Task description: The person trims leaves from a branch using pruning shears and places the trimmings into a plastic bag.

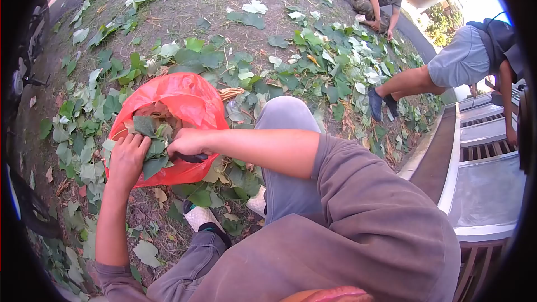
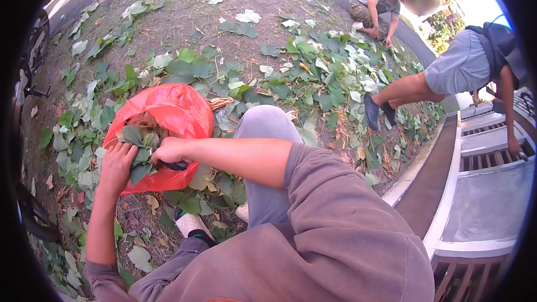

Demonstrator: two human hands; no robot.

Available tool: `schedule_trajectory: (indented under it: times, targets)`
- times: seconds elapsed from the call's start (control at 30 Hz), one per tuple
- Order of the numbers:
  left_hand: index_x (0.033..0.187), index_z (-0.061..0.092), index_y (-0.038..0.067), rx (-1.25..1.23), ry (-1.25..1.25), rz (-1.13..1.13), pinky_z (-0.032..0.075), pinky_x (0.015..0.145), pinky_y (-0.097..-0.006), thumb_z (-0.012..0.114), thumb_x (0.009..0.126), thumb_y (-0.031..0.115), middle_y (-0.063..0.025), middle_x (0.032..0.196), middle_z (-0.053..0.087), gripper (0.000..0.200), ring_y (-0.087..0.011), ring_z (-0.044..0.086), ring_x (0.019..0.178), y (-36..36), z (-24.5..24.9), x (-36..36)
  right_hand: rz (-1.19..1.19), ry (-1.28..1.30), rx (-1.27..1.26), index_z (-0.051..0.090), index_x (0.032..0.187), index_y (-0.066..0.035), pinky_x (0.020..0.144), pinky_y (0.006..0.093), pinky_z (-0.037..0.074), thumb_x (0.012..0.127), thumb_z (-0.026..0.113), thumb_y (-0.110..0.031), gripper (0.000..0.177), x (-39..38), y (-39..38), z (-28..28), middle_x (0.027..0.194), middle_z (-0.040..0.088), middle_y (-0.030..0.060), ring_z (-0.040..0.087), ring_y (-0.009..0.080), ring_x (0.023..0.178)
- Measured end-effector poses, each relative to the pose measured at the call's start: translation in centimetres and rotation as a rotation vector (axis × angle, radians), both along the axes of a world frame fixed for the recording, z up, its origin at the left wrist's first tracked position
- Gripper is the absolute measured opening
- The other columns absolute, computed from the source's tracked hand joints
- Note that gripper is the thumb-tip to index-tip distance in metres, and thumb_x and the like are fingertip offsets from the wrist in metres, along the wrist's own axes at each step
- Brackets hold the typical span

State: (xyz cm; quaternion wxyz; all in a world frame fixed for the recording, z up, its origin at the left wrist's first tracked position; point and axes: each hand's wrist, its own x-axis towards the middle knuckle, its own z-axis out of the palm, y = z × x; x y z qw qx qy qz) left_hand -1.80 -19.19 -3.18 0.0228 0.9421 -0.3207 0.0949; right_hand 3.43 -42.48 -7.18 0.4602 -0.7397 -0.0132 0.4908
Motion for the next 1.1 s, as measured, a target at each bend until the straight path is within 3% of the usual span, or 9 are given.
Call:
schedule_trajectory:
  times: [0.37,0.57,0.63,0.67,0.83,0.9,0.97,1.03,1.1]
  targets:
    - [0.112,0.061,0.004,0.026,0.034,0.062,0.050,0.085,-0.0409,0.059,0.086,0.009,-0.0106,0.099,0.062,0.026,-0.0281,0.062,0.099,0.4,-1.2,0.2,0.036,-0.180,-0.092,0.077,0.086,0.004,0.065,0.0377,0.054,0.077,0.083,-0.033,0.038,0.1,-0.3,-0.2,0.081,0.075,0.0124,0.069,0.0212,0.069]
    - [0.121,0.060,0.000,-0.151,0.172,0.303,0.051,0.091,-0.0466,0.065,0.080,-0.001,-0.0160,0.109,0.067,0.041,-0.0387,0.064,0.107,2.9,-2.6,0.4,-0.127,-0.084,0.104,0.075,0.088,0.001,0.065,0.0336,0.053,0.085,0.081,-0.030,0.032,0.3,0.2,-0.7,0.081,0.074,0.0097,0.068,0.0166,0.069]
    - [0.130,0.058,0.000,-0.509,0.335,0.352,0.051,0.097,-0.0486,0.063,0.079,-0.008,-0.0193,0.118,0.069,0.051,-0.0448,0.064,0.114,3.4,-3.2,0.4,-0.190,-0.032,0.155,0.074,0.094,0.000,0.064,0.0325,0.053,0.090,0.077,-0.028,0.028,0.3,-0.1,-1.4,0.083,0.073,0.0077,0.068,0.0158,0.070]
    - [0.136,0.058,0.001,-0.607,0.509,0.429,0.050,0.102,-0.0478,0.063,0.082,-0.007,-0.0209,0.126,0.070,0.055,-0.0441,0.065,0.119,4.0,-3.6,0.8,-0.202,0.003,0.167,0.073,0.102,-0.001,0.062,0.0327,0.052,0.093,0.073,-0.029,0.029,0.3,0.0,-1.8,0.080,0.069,0.0052,0.065,0.0152,0.067]
    - [0.136,0.060,0.000,-0.756,0.449,0.399,0.053,0.097,-0.0432,0.071,0.086,0.001,-0.0172,0.120,0.074,0.052,-0.0324,0.071,0.109,5.7,-6.4,1.5,-0.182,0.018,0.161,0.070,0.099,-0.002,0.059,0.0319,0.049,0.095,0.070,-0.029,0.028,-0.1,0.4,-1.0,0.080,0.067,0.0033,0.061,0.0138,0.065]
    - [0.134,0.061,-0.001,-0.932,0.775,0.699,0.055,0.093,-0.0418,0.071,0.089,0.006,-0.0154,0.117,0.075,0.046,-0.0273,0.071,0.104,6.2,-6.2,1.8,-0.148,0.017,0.163,0.069,0.098,-0.003,0.059,0.0309,0.049,0.097,0.068,-0.029,0.026,-0.4,0.5,-0.2,0.083,0.066,0.0028,0.061,0.0125,0.066]
    - [0.128,0.066,-0.004,-0.959,0.720,0.615,0.056,0.088,-0.0387,0.073,0.092,0.013,-0.0129,0.113,0.075,0.040,-0.0219,0.071,0.099,7.8,-7.3,2.3,-0.102,0.082,0.155,0.069,0.099,-0.003,0.062,0.0297,0.049,0.097,0.068,-0.029,0.026,-0.4,0.5,-0.3,0.083,0.067,0.0031,0.062,0.0121,0.070]
    - [0.122,0.069,-0.006,-1.210,1.083,0.802,0.057,0.086,-0.0357,0.073,0.093,0.016,-0.0106,0.109,0.076,0.036,-0.0198,0.072,0.094,8.6,-5.5,2.3,-0.116,0.087,0.173,0.071,0.097,-0.003,0.061,0.0315,0.048,0.096,0.069,-0.031,0.028,-0.7,1.0,-1.6,0.081,0.067,0.0038,0.062,0.0135,0.068]
    - [0.118,0.071,-0.006,-1.262,1.105,0.798,0.056,0.084,-0.0333,0.073,0.094,0.017,-0.0091,0.107,0.076,0.034,-0.0178,0.072,0.090,8.2,-4.1,2.4,-0.132,0.076,0.178,0.073,0.096,-0.003,0.060,0.0334,0.048,0.094,0.070,-0.032,0.030,-0.9,0.9,-2.2,0.079,0.067,0.0044,0.061,0.0149,0.065]
